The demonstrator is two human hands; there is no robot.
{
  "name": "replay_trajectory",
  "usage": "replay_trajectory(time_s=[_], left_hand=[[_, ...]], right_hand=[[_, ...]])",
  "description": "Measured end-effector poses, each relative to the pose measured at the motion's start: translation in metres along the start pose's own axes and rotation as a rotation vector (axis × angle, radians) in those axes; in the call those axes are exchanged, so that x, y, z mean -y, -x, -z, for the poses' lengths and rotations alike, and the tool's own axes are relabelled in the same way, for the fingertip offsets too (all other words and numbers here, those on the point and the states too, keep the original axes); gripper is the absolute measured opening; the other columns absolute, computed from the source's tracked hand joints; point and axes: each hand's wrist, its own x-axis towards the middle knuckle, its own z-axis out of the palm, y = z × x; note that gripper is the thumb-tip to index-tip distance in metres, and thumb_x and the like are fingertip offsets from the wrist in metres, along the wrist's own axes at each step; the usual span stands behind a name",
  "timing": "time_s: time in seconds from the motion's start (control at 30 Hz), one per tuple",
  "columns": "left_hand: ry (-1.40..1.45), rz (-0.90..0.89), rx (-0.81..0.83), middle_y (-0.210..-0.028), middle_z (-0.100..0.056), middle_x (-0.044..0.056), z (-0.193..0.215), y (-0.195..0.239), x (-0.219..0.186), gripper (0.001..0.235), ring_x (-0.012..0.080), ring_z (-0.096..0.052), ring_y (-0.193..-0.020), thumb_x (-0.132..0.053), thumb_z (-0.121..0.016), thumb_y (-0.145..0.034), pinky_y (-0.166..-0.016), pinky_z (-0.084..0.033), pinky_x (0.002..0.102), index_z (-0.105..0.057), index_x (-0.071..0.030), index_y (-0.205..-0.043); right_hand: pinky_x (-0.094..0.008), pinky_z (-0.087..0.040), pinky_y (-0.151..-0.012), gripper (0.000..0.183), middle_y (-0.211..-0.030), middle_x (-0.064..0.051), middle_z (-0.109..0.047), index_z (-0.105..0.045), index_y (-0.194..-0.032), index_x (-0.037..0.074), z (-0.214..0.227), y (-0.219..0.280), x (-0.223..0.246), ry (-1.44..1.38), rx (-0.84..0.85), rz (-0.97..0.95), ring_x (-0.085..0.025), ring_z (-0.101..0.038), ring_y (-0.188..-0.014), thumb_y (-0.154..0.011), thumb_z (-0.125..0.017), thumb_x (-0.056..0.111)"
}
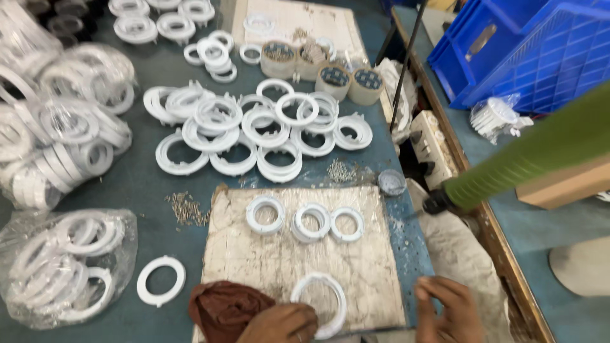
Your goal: The person assembles white plastic rings by inserting screws into pre-drilled holes and tightening them with a green power drill. The person handles multiple rings, aligns them, and secures them on a workbench in a factory setting.
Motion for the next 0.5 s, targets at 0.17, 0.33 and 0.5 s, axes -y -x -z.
replay_trajectory(time_s=[0.17, 0.33, 0.5], left_hand=[[0.034, 0.243, -0.003, -0.116, -0.071, 0.014, 0.018, 0.013, -0.008, 0.026, 0.0322, -0.068, -0.115, -0.007, -0.068, -0.080, -0.090, -0.059, 0.041, -0.076, -0.001, -0.105], [0.105, 0.413, -0.027, -0.124, -0.068, 0.013, 0.040, -0.001, -0.016, 0.022, 0.0337, -0.061, -0.127, -0.004, -0.071, -0.082, -0.098, -0.055, 0.044, -0.075, -0.002, -0.104], [0.155, 0.510, -0.118, -0.131, -0.064, 0.012, 0.058, -0.013, -0.018, 0.024, 0.0361, -0.049, -0.137, -0.017, -0.079, -0.083, -0.106, -0.046, 0.048, -0.075, -0.005, -0.104]], right_hand=[[-0.029, -0.056, -0.080, 0.018, -0.099, -0.009, -0.071, -0.074, -0.100, 0.004, -0.022, 0.001, 0.054, 0.021, 0.139, 0.063, -0.019, -0.072, -0.088, -0.083, -0.076, -0.004], [-0.028, -0.056, -0.075, 0.018, -0.099, -0.009, -0.072, -0.074, -0.098, 0.001, -0.045, -0.009, 0.088, -0.019, 0.288, 0.034, -0.018, -0.074, -0.083, -0.082, -0.073, -0.008], [-0.028, -0.057, -0.072, 0.020, -0.099, -0.008, -0.072, -0.076, -0.100, 0.004, -0.070, -0.008, 0.108, -0.025, 0.378, 0.066, -0.016, -0.074, -0.081, -0.084, -0.072, -0.006]])
